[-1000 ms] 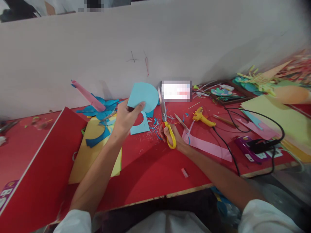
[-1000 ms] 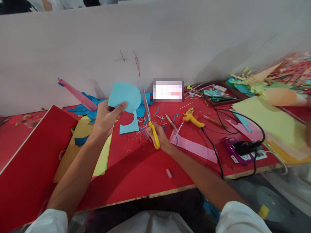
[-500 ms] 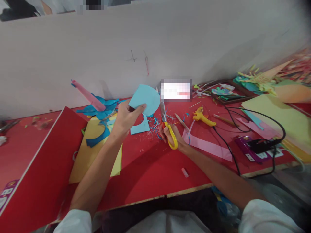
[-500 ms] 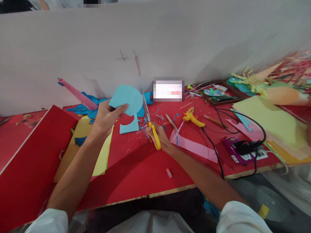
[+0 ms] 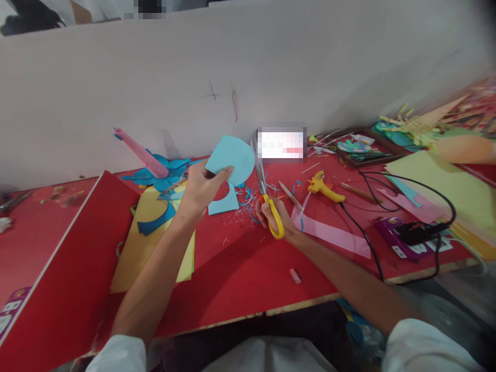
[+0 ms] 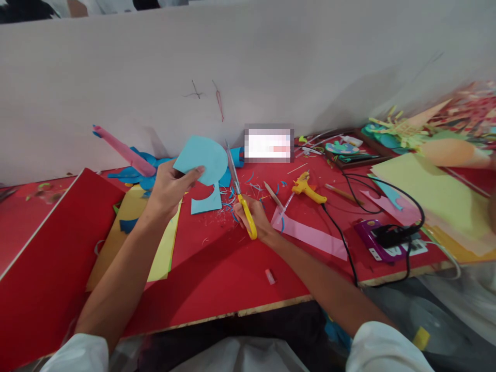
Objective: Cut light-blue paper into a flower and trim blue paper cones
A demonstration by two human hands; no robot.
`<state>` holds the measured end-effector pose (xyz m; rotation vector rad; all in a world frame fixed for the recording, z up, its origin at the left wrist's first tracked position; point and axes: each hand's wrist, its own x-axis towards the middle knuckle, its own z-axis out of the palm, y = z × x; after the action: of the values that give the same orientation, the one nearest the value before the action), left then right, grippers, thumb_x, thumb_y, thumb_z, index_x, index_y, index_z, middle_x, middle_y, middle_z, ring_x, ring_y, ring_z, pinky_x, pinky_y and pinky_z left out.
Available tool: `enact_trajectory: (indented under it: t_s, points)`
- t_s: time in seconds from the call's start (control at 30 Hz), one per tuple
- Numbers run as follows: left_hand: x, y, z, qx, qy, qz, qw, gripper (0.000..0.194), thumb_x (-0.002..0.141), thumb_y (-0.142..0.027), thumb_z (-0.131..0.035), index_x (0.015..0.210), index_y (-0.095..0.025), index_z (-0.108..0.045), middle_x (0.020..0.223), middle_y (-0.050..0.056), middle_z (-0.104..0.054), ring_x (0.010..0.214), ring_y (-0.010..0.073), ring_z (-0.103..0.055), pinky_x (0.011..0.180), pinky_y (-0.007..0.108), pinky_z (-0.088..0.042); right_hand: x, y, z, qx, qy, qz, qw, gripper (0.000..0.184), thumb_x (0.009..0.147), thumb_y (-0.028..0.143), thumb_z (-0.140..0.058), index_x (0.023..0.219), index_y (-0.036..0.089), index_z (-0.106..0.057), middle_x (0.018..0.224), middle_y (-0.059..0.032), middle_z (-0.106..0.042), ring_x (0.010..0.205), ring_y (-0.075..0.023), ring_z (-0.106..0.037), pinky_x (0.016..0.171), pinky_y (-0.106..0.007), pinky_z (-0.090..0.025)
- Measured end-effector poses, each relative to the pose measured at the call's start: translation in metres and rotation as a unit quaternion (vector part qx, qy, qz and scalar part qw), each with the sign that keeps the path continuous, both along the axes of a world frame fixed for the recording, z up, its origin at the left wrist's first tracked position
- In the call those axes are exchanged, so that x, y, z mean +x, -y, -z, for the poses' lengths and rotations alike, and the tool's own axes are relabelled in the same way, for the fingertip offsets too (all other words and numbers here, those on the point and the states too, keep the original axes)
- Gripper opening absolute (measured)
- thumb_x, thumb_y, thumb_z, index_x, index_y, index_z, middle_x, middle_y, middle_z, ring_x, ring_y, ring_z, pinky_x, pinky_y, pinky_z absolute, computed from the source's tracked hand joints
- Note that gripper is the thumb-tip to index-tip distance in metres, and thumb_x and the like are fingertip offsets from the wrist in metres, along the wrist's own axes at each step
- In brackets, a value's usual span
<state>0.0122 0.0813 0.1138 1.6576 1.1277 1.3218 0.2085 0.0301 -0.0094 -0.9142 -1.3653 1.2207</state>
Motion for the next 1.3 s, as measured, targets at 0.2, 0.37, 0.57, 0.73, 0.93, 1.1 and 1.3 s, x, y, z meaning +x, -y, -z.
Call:
enact_trajectory:
  t_s: [0.2, 0.37, 0.57, 0.73, 0.93, 1.1, 1.3]
  points:
    - [-0.001, 0.0014, 0.0, 0.003, 0.005, -0.006, 1.0, 0.043, 0.081, -0.03, -0.079, 0.064, -0.022, -0.041, 0.058, -0.004, -0.038, 0.051, 0.0076, -0.034, 0.045, 0.025, -0.021, -0.0005, 0.0012, -0.0021, -0.004, -0.007, 0.001, 1.0, 0.072, 0.084, 0.094, -0.055, 0.077, 0.023, -0.052, 0.055, 0.0059, -0.048, 0.041, -0.0091, -0.042, 0.039, -0.024, -0.033]
    - [-0.0005, 0.0011, 0.0004, -0.002, -0.002, -0.016, 1.0, 0.043, 0.082, -0.03, -0.079, 0.065, -0.022, -0.04, 0.058, -0.005, -0.036, 0.051, 0.0075, -0.032, 0.045, 0.026, -0.021, 0.0002, 0.0011, 0.0002, -0.002, 0.0, 0.002, 1.0, 0.07, 0.085, 0.093, -0.055, 0.076, 0.024, -0.052, 0.055, 0.0053, -0.048, 0.042, -0.0094, -0.041, 0.039, -0.025, -0.032]
    - [0.0004, 0.0015, -0.0001, 0.003, 0.009, -0.005, 1.0, 0.041, 0.081, -0.029, -0.079, 0.065, -0.021, -0.043, 0.058, -0.005, -0.039, 0.051, 0.0076, -0.034, 0.045, 0.026, -0.023, 0.0008, 0.0, 0.0013, 0.001, 0.007, 0.005, 1.0, 0.07, 0.086, 0.093, -0.055, 0.076, 0.024, -0.051, 0.055, 0.0056, -0.049, 0.042, -0.0094, -0.042, 0.039, -0.024, -0.032]
    - [0.0019, 0.0014, -0.0006, 0.009, 0.011, -0.007, 1.0, 0.041, 0.081, -0.029, -0.079, 0.065, -0.021, -0.042, 0.058, -0.005, -0.039, 0.052, 0.0077, -0.034, 0.045, 0.025, -0.024, 0.0012, -0.0004, 0.0045, -0.003, 0.006, 0.006, 1.0, 0.07, 0.086, 0.092, -0.055, 0.076, 0.023, -0.052, 0.055, 0.0056, -0.049, 0.042, -0.0091, -0.041, 0.04, -0.024, -0.032]
    - [0.0034, -0.0005, 0.0001, 0.023, 0.001, -0.008, 1.0, 0.037, 0.079, -0.031, -0.078, 0.063, -0.021, -0.046, 0.057, -0.004, -0.043, 0.053, 0.0084, -0.036, 0.046, 0.025, -0.026, 0.0013, 0.0021, -0.0021, -0.009, 0.015, 0.007, 1.0, 0.069, 0.086, 0.092, -0.055, 0.073, 0.025, -0.051, 0.056, 0.0036, -0.05, 0.043, -0.0107, -0.042, 0.04, -0.027, -0.032]
    - [0.002, -0.0016, 0.0016, 0.022, -0.002, -0.007, 1.0, 0.039, 0.077, -0.031, -0.08, 0.062, -0.021, -0.045, 0.057, -0.004, -0.041, 0.052, 0.0083, -0.033, 0.045, 0.025, -0.024, 0.0022, 0.0018, -0.003, -0.008, 0.028, 0.01, 1.0, 0.07, 0.088, 0.092, -0.052, 0.071, 0.025, -0.05, 0.055, 0.0034, -0.05, 0.043, -0.011, -0.043, 0.041, -0.027, -0.033]
    - [0.0019, -0.0022, 0.0022, 0.017, -0.001, -0.011, 1.0, 0.04, 0.077, -0.031, -0.08, 0.063, -0.021, -0.044, 0.058, -0.004, -0.039, 0.053, 0.0082, -0.033, 0.044, 0.025, -0.024, 0.0029, 0.0008, 0.001, 0.003, 0.044, 0.02, 0.999, 0.068, 0.09, 0.09, -0.053, 0.069, 0.025, -0.05, 0.052, 0.0035, -0.051, 0.041, -0.0111, -0.044, 0.042, -0.027, -0.031]
